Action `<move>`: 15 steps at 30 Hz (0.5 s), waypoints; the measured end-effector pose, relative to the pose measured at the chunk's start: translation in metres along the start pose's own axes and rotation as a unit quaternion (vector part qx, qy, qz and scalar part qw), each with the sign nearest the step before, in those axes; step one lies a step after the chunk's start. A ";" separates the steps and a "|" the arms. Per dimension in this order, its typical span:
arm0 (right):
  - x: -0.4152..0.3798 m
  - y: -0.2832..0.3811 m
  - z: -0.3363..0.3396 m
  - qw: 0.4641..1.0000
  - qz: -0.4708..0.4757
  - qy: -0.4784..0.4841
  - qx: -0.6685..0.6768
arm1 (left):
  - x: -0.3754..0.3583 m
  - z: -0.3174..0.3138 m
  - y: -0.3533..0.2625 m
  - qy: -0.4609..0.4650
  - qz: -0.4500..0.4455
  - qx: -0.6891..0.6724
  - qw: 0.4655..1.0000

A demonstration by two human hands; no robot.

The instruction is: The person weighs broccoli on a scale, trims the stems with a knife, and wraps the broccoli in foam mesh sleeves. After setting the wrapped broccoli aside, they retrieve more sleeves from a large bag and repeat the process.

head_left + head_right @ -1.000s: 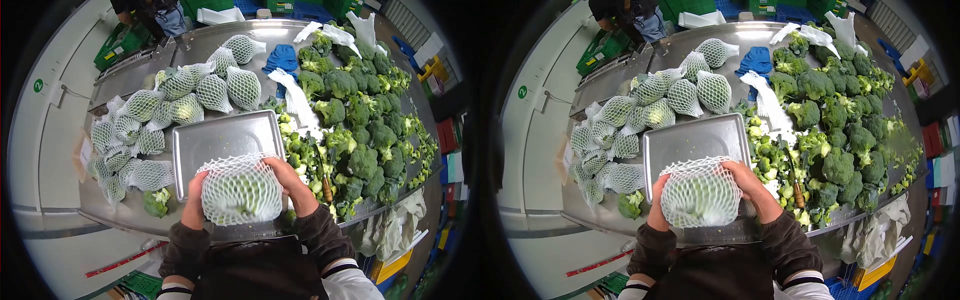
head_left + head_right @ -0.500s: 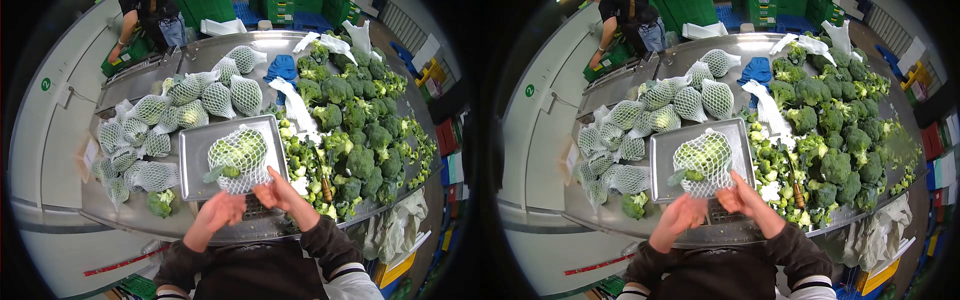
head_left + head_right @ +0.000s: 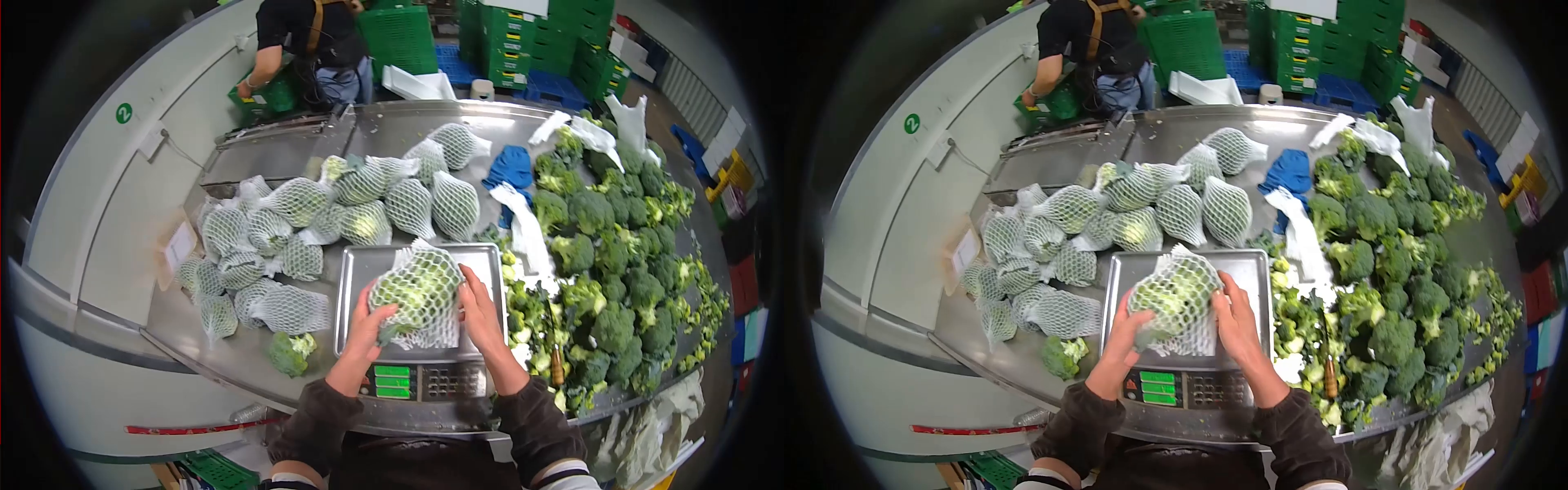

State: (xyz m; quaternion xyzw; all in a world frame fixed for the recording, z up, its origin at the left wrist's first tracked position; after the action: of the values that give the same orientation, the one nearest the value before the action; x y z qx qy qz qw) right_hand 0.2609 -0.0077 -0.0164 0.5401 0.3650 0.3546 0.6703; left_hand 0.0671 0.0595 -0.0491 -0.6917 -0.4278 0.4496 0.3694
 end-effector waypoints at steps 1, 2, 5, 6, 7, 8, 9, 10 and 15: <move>0.002 0.008 -0.012 0.998 0.016 0.032 0.059 | 0.001 0.009 -0.014 -0.020 -0.001 -0.071 0.997; 0.005 0.015 -0.022 0.991 0.031 0.062 0.118 | 0.003 0.018 -0.028 -0.037 -0.002 -0.143 0.989; 0.008 0.031 -0.048 0.982 0.071 0.129 0.114 | 0.036 0.051 -0.086 -0.059 -0.050 -0.201 0.976; 0.009 0.027 -0.054 0.979 0.054 0.154 0.119 | 0.054 0.067 -0.108 -0.057 -0.058 -0.208 0.975; 0.009 0.024 -0.054 0.979 0.054 0.156 0.120 | 0.074 0.083 -0.131 -0.055 -0.064 -0.214 0.973; 0.007 0.016 -0.051 0.979 0.004 0.153 0.136 | 0.094 0.100 -0.155 -0.090 -0.098 -0.190 0.973; 0.006 0.010 -0.048 0.976 -0.048 0.150 0.152 | 0.115 0.115 -0.179 -0.125 -0.131 -0.165 0.969; 0.003 0.008 -0.042 0.975 -0.076 0.124 0.168 | 0.137 0.130 -0.201 -0.152 -0.169 -0.132 0.965; -0.012 -0.022 -0.007 0.980 -0.156 0.010 0.120 | 0.250 0.184 -0.268 -0.291 -0.263 0.007 0.920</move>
State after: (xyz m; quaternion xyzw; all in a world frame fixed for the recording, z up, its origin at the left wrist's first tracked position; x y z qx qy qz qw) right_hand 0.2502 -0.0185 -0.0377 0.5496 0.4913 0.2051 0.6438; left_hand -0.1177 0.4106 0.0546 -0.3902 -0.6797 0.5208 0.3386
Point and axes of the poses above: each hand's wrist, its own x-axis towards the middle knuckle, its own z-axis out of the back of the hand, y = z × x, the point moved 4 cm from there along x, towards the middle knuckle, and after that the axes turned 8 degrees about -y, right-handed, at the moved point
